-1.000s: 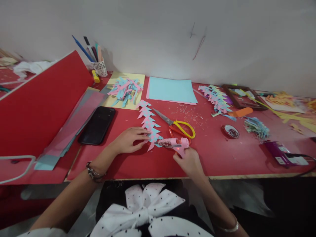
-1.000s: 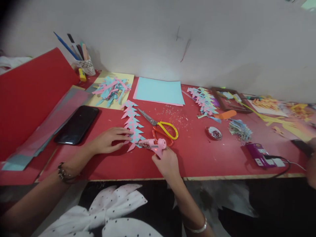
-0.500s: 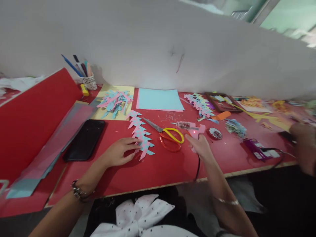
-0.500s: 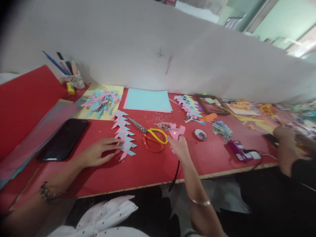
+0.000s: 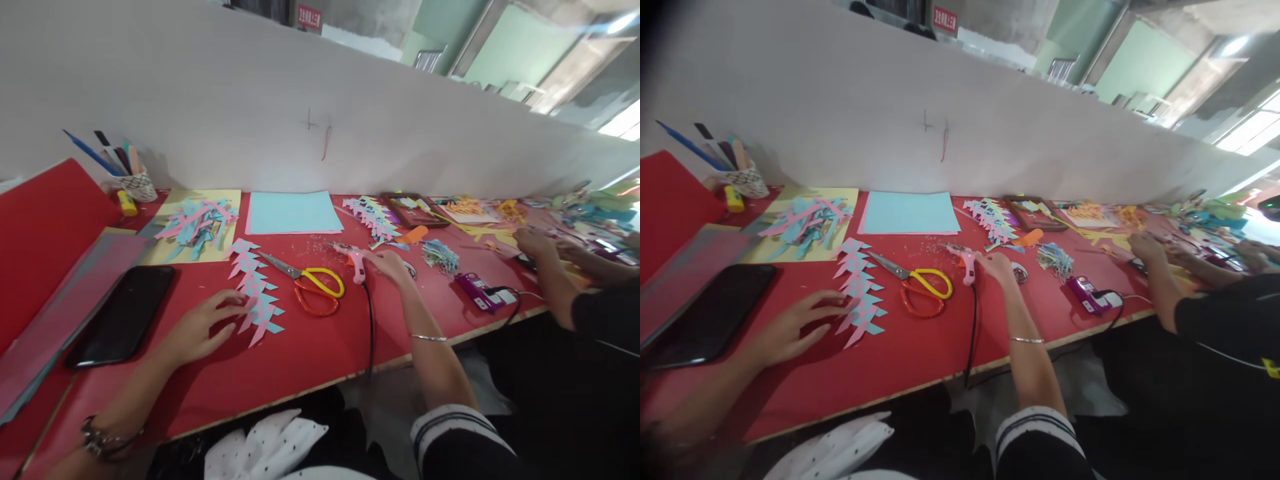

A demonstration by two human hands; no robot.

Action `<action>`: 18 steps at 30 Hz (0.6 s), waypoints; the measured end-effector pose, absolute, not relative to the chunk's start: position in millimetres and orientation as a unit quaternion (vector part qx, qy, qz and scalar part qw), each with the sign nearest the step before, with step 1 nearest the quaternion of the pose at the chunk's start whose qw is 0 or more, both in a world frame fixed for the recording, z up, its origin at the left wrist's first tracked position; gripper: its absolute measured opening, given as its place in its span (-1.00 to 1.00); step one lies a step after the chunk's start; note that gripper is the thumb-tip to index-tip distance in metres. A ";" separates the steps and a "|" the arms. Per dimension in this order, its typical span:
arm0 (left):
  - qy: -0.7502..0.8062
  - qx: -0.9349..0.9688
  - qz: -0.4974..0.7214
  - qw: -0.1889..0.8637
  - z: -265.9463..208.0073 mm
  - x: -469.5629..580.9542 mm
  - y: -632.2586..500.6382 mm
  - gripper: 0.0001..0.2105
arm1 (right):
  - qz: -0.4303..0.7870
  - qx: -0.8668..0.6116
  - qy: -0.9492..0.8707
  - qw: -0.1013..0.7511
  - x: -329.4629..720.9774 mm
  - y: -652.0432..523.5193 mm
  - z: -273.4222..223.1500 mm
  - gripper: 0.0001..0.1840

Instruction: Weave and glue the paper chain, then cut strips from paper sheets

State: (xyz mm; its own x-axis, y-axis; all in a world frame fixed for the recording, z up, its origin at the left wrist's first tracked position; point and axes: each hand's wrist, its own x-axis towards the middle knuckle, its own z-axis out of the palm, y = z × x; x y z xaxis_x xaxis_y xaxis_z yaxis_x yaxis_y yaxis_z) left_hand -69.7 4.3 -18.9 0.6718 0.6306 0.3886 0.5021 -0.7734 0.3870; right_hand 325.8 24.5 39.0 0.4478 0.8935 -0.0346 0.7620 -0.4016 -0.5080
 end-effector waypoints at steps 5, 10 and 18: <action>0.385 0.858 0.310 0.138 -12.3 -78.7 5.8 -0.72 | 0.044 -0.840 -0.494 0.220 385.1 26.6 42.3 -0.72; 0.411 0.839 0.323 0.150 -21.9 -82.9 7.3 -0.71 | 0.025 -0.822 -0.535 0.195 416.0 45.2 31.1 -0.74; 0.427 0.838 0.301 0.158 -27.1 -85.3 7.2 -0.68 | 0.012 -0.825 -0.537 0.175 418.8 56.2 16.8 -0.66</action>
